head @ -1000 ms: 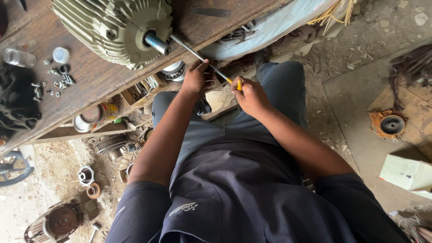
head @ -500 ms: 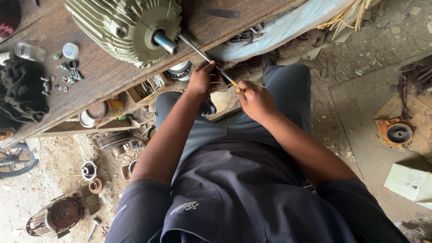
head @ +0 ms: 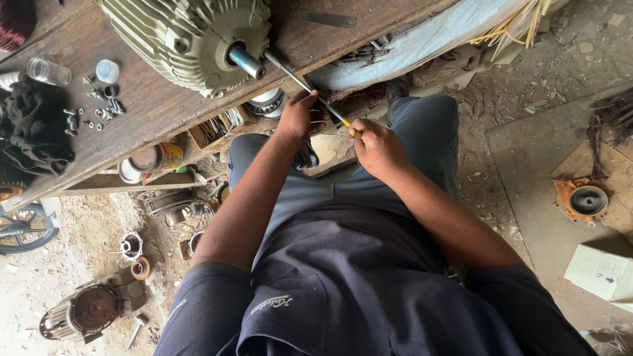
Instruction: The person repositions an electric motor on a cluttered workbench, then uses a wrench and a T-handle socket tool to loosen and turn the nut on the motor's shaft end, working on the motor while seated.
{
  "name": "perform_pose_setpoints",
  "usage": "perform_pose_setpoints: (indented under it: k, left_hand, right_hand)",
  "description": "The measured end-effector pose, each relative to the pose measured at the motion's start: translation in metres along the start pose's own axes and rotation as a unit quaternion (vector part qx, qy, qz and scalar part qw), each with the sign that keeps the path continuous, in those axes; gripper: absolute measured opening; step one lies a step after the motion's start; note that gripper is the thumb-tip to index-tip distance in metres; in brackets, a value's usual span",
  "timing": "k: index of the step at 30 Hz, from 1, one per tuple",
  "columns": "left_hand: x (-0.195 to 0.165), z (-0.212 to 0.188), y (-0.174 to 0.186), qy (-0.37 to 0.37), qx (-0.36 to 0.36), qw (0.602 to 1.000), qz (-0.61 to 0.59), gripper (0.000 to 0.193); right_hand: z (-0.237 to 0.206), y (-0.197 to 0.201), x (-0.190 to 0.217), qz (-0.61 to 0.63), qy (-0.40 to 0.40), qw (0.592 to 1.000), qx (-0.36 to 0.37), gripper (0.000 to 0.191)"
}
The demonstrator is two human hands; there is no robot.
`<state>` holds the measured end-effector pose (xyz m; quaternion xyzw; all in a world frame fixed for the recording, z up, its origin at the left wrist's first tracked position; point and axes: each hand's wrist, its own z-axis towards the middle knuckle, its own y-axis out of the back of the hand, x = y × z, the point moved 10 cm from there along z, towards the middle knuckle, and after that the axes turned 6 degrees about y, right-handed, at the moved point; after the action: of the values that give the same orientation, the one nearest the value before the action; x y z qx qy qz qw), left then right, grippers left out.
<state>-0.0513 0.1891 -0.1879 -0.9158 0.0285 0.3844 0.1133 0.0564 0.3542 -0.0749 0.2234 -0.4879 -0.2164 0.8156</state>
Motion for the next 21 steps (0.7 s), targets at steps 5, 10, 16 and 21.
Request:
perform_pose_setpoints:
  k: [5, 10, 16, 21]
  left_hand:
    - [-0.002, -0.002, -0.002, 0.003, 0.0, 1.0, 0.012, 0.024]
    - [-0.006, -0.007, -0.004, 0.005, 0.006, 1.0, 0.015, 0.025]
    - [-0.005, -0.009, -0.004, 0.001, -0.003, 1.0, 0.019, 0.026]
    - [-0.003, -0.005, -0.002, 0.004, -0.003, 1.0, 0.013, 0.026]
  right_hand:
    - [0.0, -0.001, 0.002, -0.017, 0.008, 1.0, 0.004, 0.013]
    - [0.002, 0.0, 0.014, -0.134, 0.053, 0.989, 0.02, 0.019]
    - [0.002, 0.003, 0.024, -0.168, 0.084, 0.982, 0.02, 0.024]
    - [0.004, 0.004, 0.025, -0.157, 0.087, 0.984, 0.018, 0.022]
